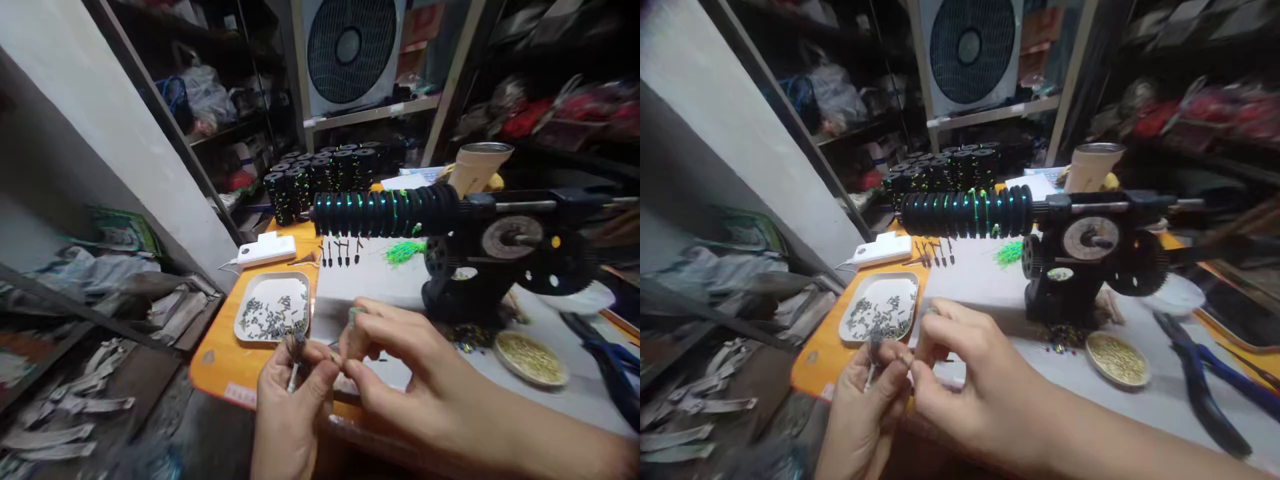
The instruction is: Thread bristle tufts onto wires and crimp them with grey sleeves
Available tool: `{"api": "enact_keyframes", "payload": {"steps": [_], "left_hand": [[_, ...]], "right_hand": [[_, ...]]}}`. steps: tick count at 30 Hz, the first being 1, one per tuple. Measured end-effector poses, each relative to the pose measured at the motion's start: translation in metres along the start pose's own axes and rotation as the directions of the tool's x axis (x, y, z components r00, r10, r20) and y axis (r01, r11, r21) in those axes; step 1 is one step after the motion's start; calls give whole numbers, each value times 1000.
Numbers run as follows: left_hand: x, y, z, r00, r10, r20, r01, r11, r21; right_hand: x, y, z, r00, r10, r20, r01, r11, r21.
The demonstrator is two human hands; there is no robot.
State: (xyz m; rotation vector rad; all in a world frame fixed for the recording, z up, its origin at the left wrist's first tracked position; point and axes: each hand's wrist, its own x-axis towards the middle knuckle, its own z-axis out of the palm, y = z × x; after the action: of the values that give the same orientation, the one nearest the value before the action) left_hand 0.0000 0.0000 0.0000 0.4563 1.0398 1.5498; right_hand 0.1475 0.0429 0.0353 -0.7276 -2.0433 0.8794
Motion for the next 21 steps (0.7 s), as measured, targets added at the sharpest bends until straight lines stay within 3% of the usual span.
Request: {"api": "enact_keyframes", "payload": {"steps": [8,16,18,21], "left_hand": [[-1,-3,-3,999,-18,49,22,997,-69],[0,-4,-5,998,4,68,-3,1000,-22],[0,-5,-8,997,43,60,-46,998,46],[-1,-5,-8,974,228,17,-226,953,203]], "right_hand": [[0,-2,2,1000,-14,-9,14,1000,17],[0,-4,2,998,-50,-37,50,999,-1],[0,-4,2,998,-53,-39,53,999,2],[1,-2,-1,997,-67,-39,67,998,-2]]}}
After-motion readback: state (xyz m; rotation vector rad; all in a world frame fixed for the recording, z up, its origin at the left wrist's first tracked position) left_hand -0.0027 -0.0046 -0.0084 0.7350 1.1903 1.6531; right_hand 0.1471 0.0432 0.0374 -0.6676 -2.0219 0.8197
